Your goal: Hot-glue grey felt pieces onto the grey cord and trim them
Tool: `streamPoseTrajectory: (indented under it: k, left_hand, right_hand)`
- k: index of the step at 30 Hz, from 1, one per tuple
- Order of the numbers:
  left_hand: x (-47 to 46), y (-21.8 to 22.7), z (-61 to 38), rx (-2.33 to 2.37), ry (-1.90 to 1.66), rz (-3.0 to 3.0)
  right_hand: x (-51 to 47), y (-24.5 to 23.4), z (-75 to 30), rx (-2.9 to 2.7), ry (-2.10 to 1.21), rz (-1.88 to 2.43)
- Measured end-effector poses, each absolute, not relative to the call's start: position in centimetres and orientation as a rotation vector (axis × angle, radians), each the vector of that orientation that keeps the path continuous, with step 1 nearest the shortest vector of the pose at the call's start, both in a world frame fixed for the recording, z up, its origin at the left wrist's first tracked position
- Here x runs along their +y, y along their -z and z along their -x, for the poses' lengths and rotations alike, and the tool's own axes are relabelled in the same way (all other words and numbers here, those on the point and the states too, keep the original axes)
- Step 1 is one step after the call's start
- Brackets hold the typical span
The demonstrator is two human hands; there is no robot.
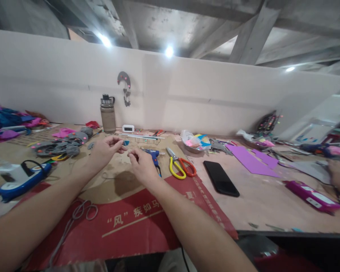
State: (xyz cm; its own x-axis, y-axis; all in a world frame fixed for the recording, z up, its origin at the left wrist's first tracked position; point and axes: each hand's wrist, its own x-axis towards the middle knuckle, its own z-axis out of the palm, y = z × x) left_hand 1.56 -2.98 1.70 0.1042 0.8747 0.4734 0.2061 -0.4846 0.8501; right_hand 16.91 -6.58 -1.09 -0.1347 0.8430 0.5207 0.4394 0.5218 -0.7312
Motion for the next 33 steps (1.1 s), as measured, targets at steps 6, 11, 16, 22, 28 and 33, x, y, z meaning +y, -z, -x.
streamPoseTrajectory:
  k: [6,11,16,22,28,33]
  left_hand:
    - [-0.6,-1.7,-0.1,0.916,-1.635,-1.393]
    - [0.7,-1.7,1.0,0.700,-1.746,-1.114]
    - [0.1,-1.9,0.6,0.683,-1.732,-1.127]
    - [-0.8,-1.9,-0.2,0.748,-1.646,-1.258]
    - [-0.4,-1.1,-0.1,0.772,-1.566,-1.357]
    - [-0.5,-1.1,-0.1,0.796,-1.581,-1.311]
  right_hand:
    - [-7.2,1.0,-16.5,-2.186,-0.519,0.924]
    - [-6.1,-0.2,-18.4,-2.080,-0.514,1.015]
    - [-3.8,-0.2,-21.8,-1.720,-0.218,1.592]
    - [-3.0,2.5,-22.0,-1.852,-0.169,2.037]
    - [-1.9,3.5,-21.2,-1.813,-0.224,2.023]
    - [-0.7,3.8,-21.6,-1.671,-0.265,1.932]
